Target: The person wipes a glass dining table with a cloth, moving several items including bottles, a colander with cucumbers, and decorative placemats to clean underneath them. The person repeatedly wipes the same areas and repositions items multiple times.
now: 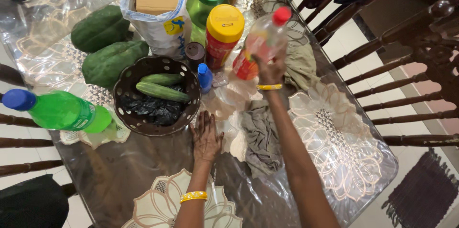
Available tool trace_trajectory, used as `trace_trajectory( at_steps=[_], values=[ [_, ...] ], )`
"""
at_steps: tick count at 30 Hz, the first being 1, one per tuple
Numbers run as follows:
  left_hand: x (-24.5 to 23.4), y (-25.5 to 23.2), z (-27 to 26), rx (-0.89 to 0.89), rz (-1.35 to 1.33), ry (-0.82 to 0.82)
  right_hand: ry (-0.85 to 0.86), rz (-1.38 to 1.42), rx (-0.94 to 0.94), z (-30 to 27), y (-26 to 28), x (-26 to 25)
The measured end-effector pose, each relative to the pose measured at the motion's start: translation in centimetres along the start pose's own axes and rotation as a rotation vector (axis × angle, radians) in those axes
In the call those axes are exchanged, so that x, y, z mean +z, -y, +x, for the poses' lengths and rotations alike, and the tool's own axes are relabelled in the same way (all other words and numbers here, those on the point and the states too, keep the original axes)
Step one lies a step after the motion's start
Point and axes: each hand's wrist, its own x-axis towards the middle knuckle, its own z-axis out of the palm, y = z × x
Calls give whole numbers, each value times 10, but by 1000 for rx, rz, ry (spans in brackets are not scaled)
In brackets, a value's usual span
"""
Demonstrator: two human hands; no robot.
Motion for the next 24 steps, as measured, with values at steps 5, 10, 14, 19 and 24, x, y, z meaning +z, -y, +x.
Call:
trace_trajectory(
  at_steps=[5,10,14,19,24],
  values=[
    [0,2,0,-8,-25,4,25,12,-31,-20,-29,13],
    [-6,-2,2,6,-48,-2,100,122,164,-17,-66,-7],
    [-10,-3,-4,-11,-29,16,173,-341,83,-64,-78,-50],
    [-10,-5,-2,16,-19,-21,477,-518,-156,-197,-35,-111],
    [0,1,-5,31,-32,-44,826,-444,-353,-276,-12,-98]
  ],
)
